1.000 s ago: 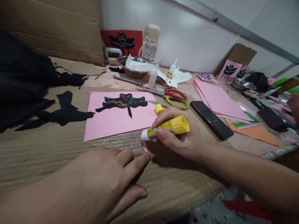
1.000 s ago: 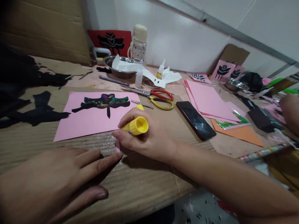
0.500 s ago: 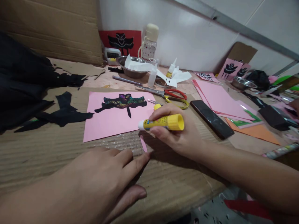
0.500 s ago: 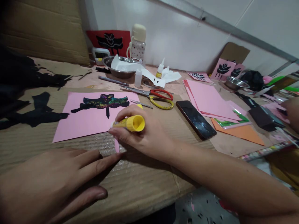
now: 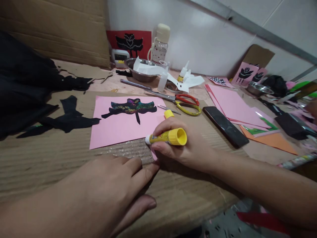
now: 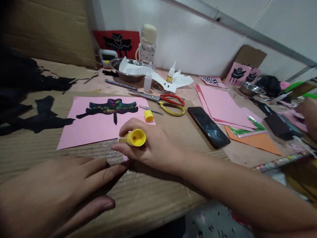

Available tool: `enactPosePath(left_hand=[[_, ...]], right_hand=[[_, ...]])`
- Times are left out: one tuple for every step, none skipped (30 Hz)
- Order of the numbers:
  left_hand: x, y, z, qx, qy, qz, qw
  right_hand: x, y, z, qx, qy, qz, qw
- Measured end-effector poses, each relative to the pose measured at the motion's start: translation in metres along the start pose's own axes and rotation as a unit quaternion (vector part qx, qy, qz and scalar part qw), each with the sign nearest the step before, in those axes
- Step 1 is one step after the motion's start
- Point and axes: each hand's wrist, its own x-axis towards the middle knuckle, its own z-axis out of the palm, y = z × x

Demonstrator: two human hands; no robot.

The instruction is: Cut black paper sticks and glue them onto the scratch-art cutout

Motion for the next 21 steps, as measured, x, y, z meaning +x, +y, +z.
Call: enactPosePath(left_hand=[[0.0002, -0.0002, 0.0001, 0.010, -0.001, 0.007, 1.000], [0.0004, -0.0005, 0.0002, 0.016, -0.003, 0.010, 1.000], [0.0007, -0.0008, 0.0003, 0.017, -0.003, 0.011, 1.000], [0.0010, -0.0010, 0.0004, 0.016, -0.001, 0.013, 1.000], [0.0014, -0.0012, 0.0003, 0.017, -0.002, 0.014, 1.000], [0.0018, -0.0013, 0.0001, 0.018, -0.002, 0.016, 1.000], [0.0024, -0.0013, -0.0002, 0.017, -0.003, 0.016, 1.000], [0.0029, -0.0012, -0.0006, 0.015, -0.005, 0.013, 1.000], [0.0034, -0.0011, -0.0009, 0.013, -0.005, 0.009, 1.000], [0.0038, -0.0009, -0.0011, 0.010, -0.005, 0.005, 1.000], [0.0040, -0.0007, -0.0011, 0.008, -0.004, 0.001, 1.000], [0.0039, -0.0006, -0.0009, 0.006, 0.000, -0.001, 1.000], [0.0036, -0.0005, -0.0005, 0.005, 0.005, -0.003, 1.000], [0.0030, -0.0004, 0.0001, 0.004, 0.011, -0.003, 1.000], [0.0023, -0.0004, 0.0007, 0.002, 0.014, -0.003, 1.000], [0.0015, -0.0004, 0.0013, 0.002, 0.016, -0.002, 1.000], [0.0006, -0.0004, 0.0018, 0.004, 0.015, -0.001, 1.000], [-0.0002, -0.0005, 0.0021, 0.008, 0.012, 0.000, 1.000], [-0.0008, -0.0007, 0.0023, 0.013, 0.007, 0.002, 1.000], [-0.0012, -0.0008, 0.0023, 0.019, 0.005, 0.005, 1.000], [-0.0013, -0.0010, 0.0021, 0.024, 0.004, 0.008, 1.000]], right_hand=[[-0.0002, -0.0006, -0.0006, -0.004, 0.017, -0.007, 1.000], [-0.0004, -0.0014, -0.0014, -0.010, 0.041, -0.016, 0.999], [-0.0007, -0.0024, -0.0024, -0.016, 0.067, -0.024, 0.997], [-0.0010, -0.0034, -0.0035, -0.023, 0.087, -0.030, 0.996], [-0.0013, -0.0043, -0.0044, -0.028, 0.095, -0.033, 0.995], [-0.0016, -0.0051, -0.0052, -0.031, 0.091, -0.035, 0.995], [-0.0020, -0.0056, -0.0056, -0.032, 0.081, -0.037, 0.995], [-0.0023, -0.0059, -0.0056, -0.033, 0.068, -0.037, 0.996], [-0.0025, -0.0059, -0.0053, -0.032, 0.054, -0.035, 0.997], [-0.0026, -0.0056, -0.0046, -0.031, 0.042, -0.031, 0.998], [-0.0025, -0.0051, -0.0037, -0.029, 0.034, -0.024, 0.999], [-0.0023, -0.0046, -0.0028, -0.028, 0.028, -0.015, 0.999], [-0.0020, -0.0040, -0.0018, -0.026, 0.023, -0.007, 0.999], [-0.0016, -0.0035, -0.0010, -0.023, 0.017, -0.001, 1.000], [-0.0012, -0.0030, -0.0004, -0.019, 0.010, 0.003, 1.000], [-0.0009, -0.0026, -0.0001, -0.016, 0.005, 0.005, 1.000], [-0.0007, -0.0024, -0.0001, -0.011, 0.004, 0.003, 1.000], [-0.0007, -0.0024, -0.0005, -0.007, 0.010, -0.002, 1.000], [-0.0009, -0.0025, -0.0013, -0.005, 0.022, -0.008, 1.000], [-0.0011, -0.0028, -0.0022, -0.004, 0.038, -0.017, 0.999], [-0.0015, -0.0033, -0.0032, -0.004, 0.053, -0.027, 0.998]])
